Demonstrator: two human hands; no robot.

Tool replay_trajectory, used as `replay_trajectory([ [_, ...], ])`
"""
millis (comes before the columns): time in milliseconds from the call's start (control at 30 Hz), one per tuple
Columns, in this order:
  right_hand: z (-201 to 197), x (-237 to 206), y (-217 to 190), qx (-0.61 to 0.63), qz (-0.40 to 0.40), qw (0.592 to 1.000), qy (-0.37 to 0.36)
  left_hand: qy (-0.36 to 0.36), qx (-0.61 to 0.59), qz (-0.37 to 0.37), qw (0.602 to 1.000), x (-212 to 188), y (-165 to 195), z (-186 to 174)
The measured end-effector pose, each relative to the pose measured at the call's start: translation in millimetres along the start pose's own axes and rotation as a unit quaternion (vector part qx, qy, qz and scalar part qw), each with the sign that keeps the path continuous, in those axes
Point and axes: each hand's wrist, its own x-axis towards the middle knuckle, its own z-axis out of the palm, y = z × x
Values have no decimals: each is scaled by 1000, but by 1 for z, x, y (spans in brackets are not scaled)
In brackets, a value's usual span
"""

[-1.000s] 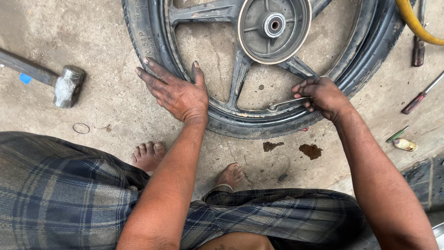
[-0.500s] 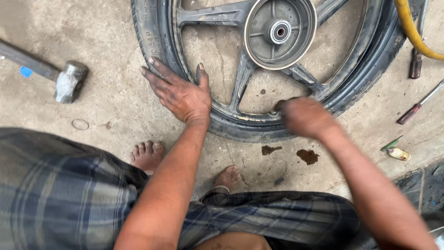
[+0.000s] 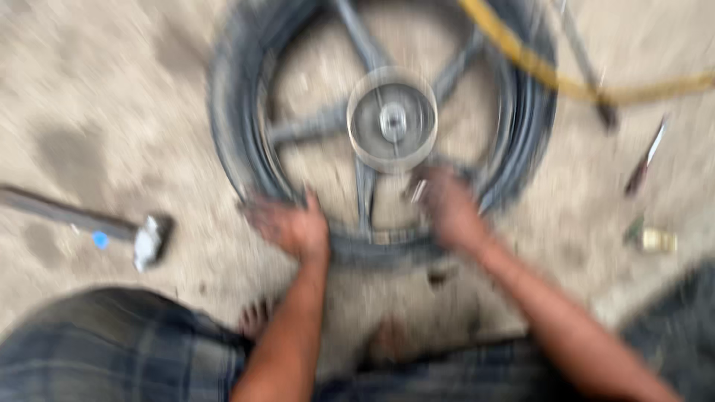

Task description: The person sits on the ground with a motorcycle wheel on their lap and works the tire bead away from the rim, first using a wrench on the valve area and then prying the tire edge with a metal tool. They reposition the wheel repeatedly and handle an air hose while continuing to work the bead loose around the rim.

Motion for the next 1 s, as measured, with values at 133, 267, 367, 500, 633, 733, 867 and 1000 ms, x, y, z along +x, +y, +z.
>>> replay_trajectory([
  [133, -35, -20, 27, 241, 437, 864, 69, -25, -48, -13, 998, -2, -8, 1],
  [267, -26, -36, 37, 315, 443, 838, 43, -36, -46, -21, 998, 3, -2, -13],
  [367, -12, -42, 41, 375, 466, 801, 24, -16, -39, -9, 999, 2, 2, -17],
  [500, -6, -48, 48, 332, 434, 836, -53, -8, -21, 0, 1000, 1, -1, -9],
  [633, -11, -53, 52, 340, 393, 852, -62, 8, -15, 10, 1000, -1, -5, -2],
  [733, -17, -50, 58, 341, 458, 814, -107, 10, -24, 8, 1000, -1, -4, -3],
  [867, -31, -33, 72, 372, 491, 766, -184, 5, -24, 5, 1000, -2, -2, -5],
  [1000, -47, -13, 61, 300, 492, 774, -263, -8, -6, 0, 1000, -2, -2, -6],
])
